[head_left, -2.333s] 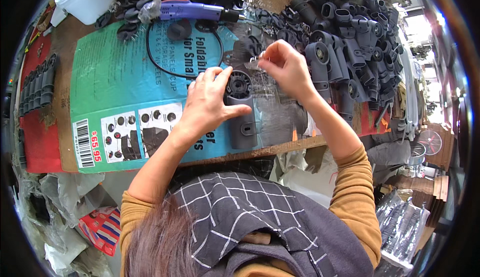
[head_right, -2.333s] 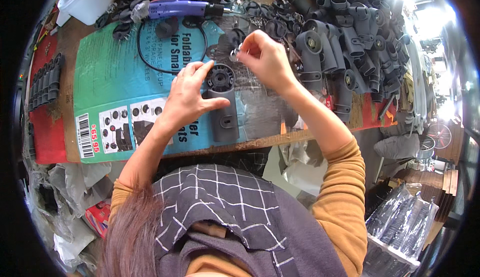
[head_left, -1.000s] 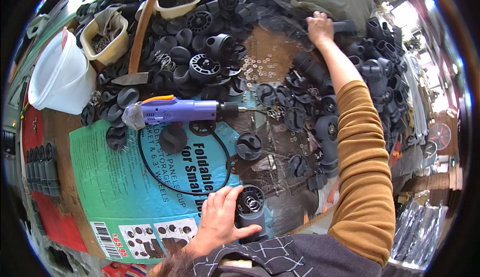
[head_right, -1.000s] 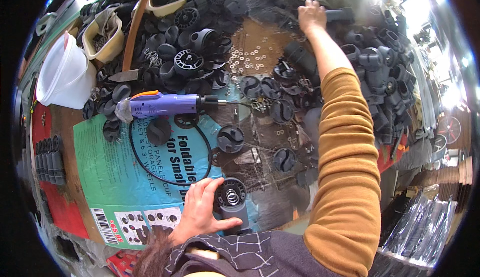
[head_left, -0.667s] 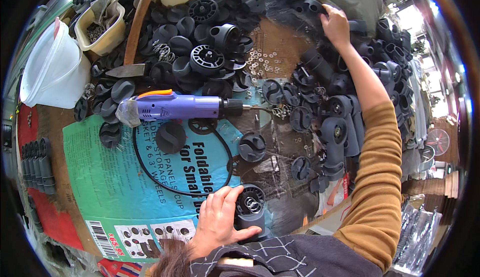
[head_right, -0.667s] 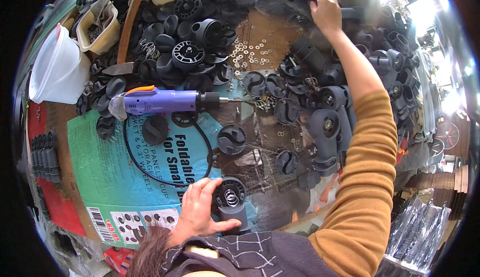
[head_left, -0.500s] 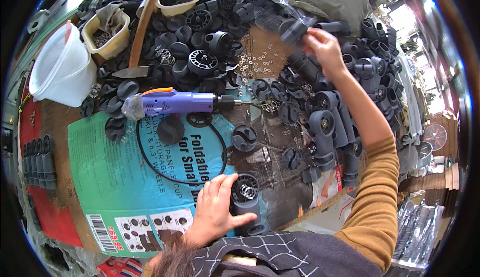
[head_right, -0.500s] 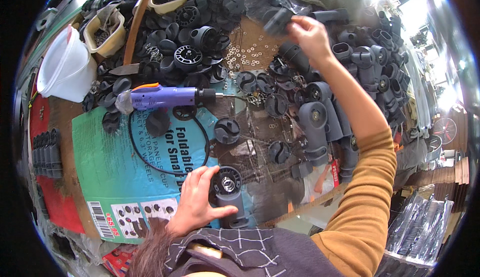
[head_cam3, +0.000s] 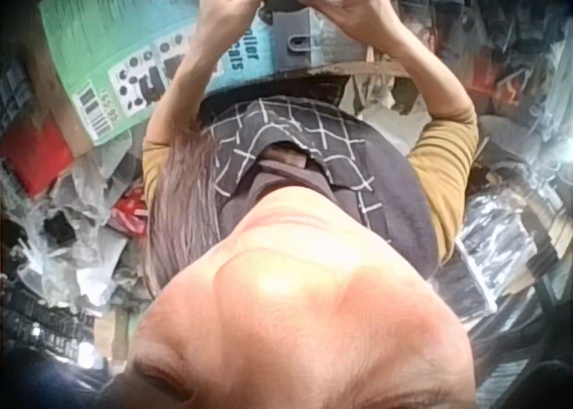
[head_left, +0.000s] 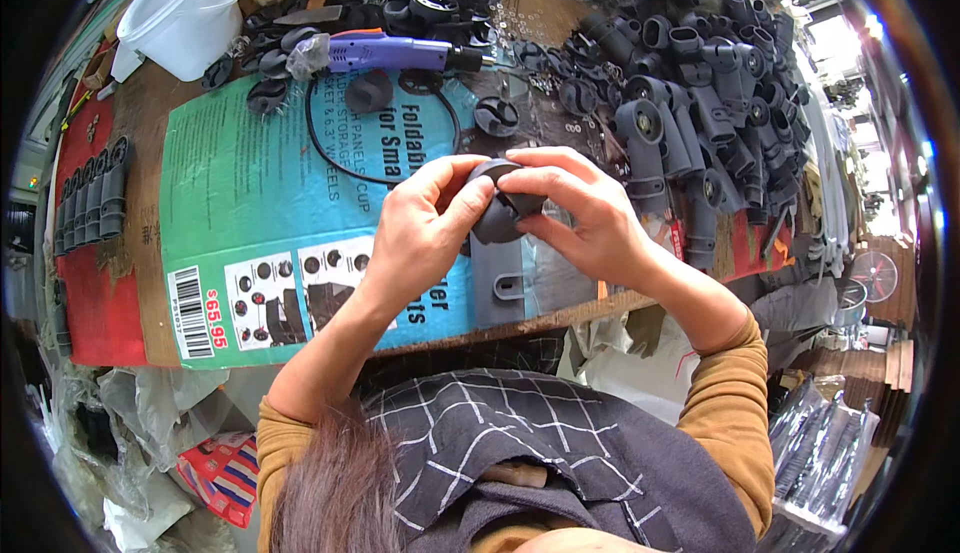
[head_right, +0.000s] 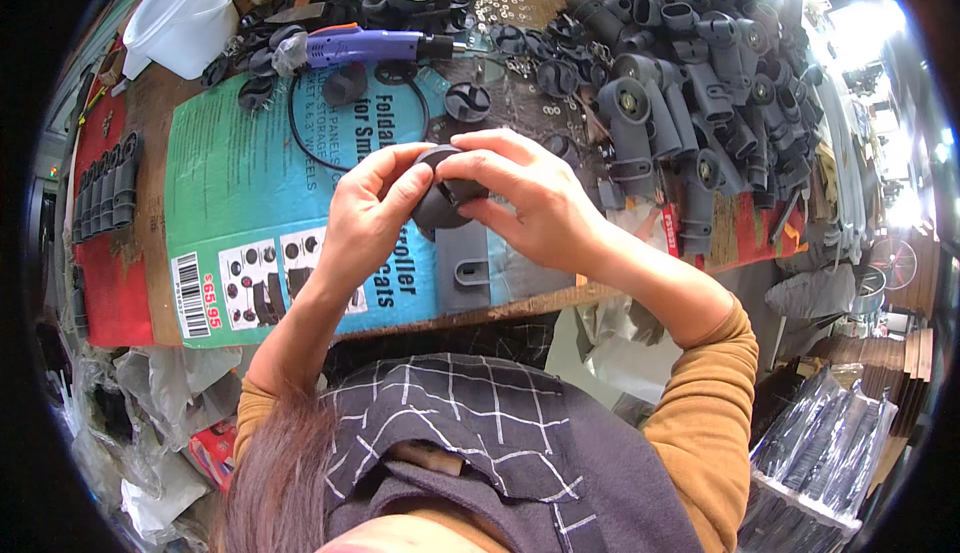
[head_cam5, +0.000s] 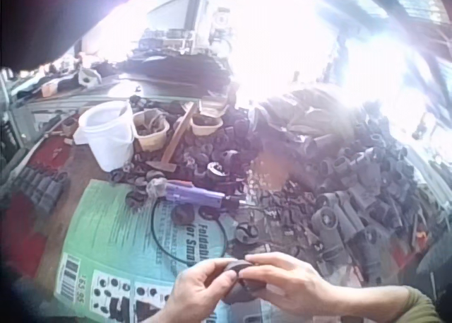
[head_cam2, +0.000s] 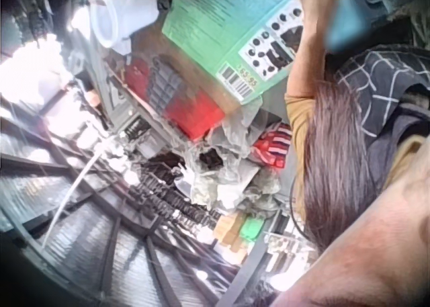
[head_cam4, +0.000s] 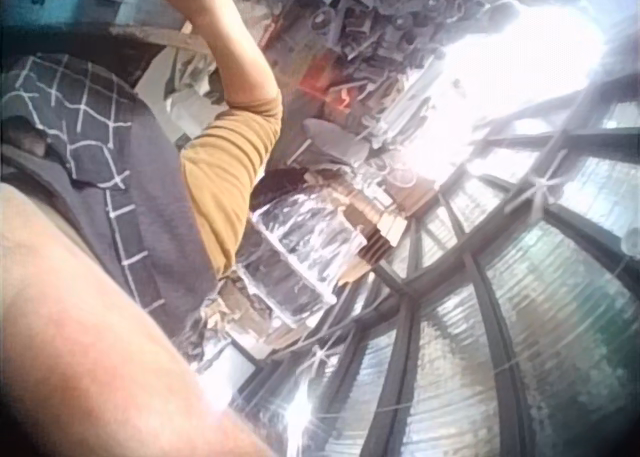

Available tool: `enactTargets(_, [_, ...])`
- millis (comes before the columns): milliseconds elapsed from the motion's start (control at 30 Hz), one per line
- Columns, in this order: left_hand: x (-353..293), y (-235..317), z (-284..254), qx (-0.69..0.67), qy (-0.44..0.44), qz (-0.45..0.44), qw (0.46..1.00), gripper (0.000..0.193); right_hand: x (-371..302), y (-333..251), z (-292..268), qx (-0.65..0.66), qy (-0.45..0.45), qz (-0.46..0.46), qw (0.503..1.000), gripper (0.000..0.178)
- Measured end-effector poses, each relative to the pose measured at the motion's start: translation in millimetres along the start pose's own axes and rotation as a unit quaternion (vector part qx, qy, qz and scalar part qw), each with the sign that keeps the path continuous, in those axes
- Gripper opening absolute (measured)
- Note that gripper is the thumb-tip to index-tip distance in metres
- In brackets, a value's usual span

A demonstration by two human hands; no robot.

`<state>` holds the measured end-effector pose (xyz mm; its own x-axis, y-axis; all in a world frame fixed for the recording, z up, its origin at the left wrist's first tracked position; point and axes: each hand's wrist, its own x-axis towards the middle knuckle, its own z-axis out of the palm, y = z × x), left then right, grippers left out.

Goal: The person assembles small black plastic components by inserting circular inserts into cylindrical housings. They use a handheld rotary tool to grind or smooth the interior of the parts, then place the finished assemblies on the workbench.

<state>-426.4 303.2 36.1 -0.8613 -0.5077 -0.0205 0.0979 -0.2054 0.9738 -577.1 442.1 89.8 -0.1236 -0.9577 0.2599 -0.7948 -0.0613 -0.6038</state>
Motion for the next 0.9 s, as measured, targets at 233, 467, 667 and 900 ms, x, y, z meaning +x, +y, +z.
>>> enactTargets(233, [0.9,-27.4,-11.0,0.445,-0.053,0.063,0.892,0.09,-55.6,40.1,12.5,-0.062,0.08,0.243,0.965,0.037])
enactTargets(467, [-6.4,-45.4,-4.4,0.479,-0.056,0.032,0.875,0.091,-49.5,37.7,14.1,0.043,0.15,0.185,0.97,0.035])
enactTargets(667, [-10.5,-46.6,-4.8,0.465,-0.045,0.054,0.883,0.086,-18.9,14.7,24.6,-0.039,0.053,0.072,0.995,0.039])
enactTargets(900, [-5.4,-52.0,-10.6,0.423,-0.04,0.04,0.904,0.068,-18.7,33.8,34.5,-0.015,-0.047,0.113,0.992,0.037])
